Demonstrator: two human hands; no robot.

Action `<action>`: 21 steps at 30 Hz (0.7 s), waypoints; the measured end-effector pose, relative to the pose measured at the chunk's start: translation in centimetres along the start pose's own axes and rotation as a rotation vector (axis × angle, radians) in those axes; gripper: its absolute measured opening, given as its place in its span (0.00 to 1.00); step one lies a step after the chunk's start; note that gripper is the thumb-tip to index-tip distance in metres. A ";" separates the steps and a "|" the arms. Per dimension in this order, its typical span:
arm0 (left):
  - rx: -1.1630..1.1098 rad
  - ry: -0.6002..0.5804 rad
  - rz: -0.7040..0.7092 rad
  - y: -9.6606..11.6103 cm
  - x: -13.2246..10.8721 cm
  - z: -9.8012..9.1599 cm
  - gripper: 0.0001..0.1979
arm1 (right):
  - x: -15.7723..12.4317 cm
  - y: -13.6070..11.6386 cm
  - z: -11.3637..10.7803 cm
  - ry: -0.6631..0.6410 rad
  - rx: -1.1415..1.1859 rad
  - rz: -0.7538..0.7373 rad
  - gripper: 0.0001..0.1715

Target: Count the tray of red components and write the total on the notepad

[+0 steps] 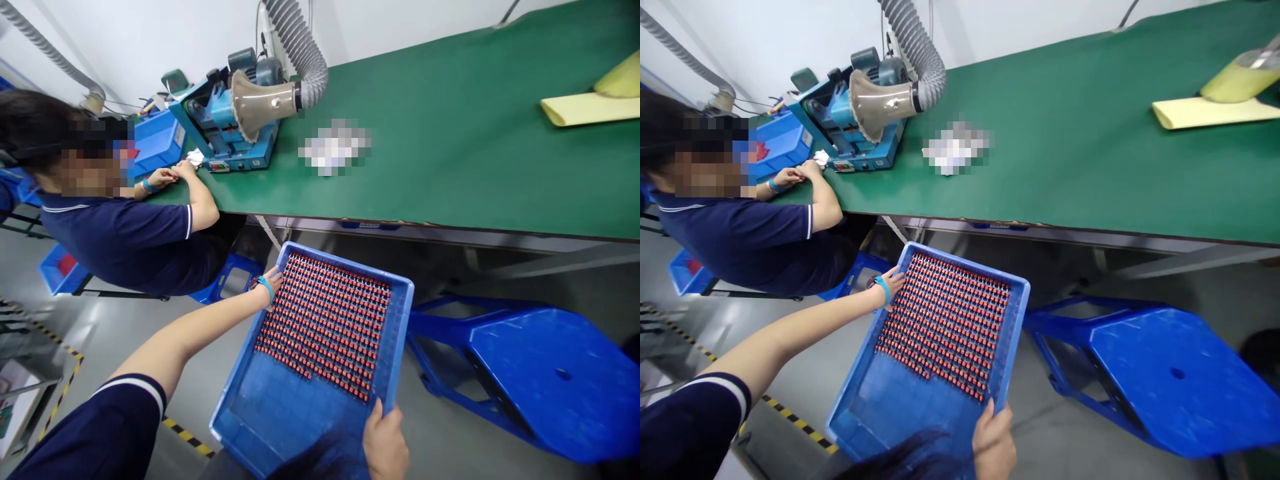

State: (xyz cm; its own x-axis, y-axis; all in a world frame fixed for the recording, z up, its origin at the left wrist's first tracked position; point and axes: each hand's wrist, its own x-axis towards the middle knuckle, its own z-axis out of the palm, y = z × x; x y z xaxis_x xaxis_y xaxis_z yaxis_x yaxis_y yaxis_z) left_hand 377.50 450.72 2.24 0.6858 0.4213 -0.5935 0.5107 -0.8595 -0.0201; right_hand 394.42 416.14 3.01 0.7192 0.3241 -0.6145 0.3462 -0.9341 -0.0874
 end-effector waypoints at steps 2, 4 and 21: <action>0.026 -0.050 -0.001 0.3 -0.1 0.1 0.27 | 0.2 0.4 0.5 0.008 0.004 -0.014 0.31; 0.048 -0.083 -0.005 0.4 -0.1 0.2 0.27 | 0.4 0.8 1.0 0.022 0.005 -0.022 0.32; 0.120 -0.093 0.034 1.5 -2.8 3.5 0.26 | 0.2 0.6 0.5 0.040 -0.015 -0.022 0.34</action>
State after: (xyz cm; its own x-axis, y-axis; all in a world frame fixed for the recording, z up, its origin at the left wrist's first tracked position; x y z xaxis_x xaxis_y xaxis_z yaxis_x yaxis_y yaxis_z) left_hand 374.49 447.27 1.08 0.6478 0.3676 -0.6672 0.4185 -0.9036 -0.0915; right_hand 394.44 415.57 2.44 0.7350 0.3505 -0.5805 0.3707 -0.9245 -0.0889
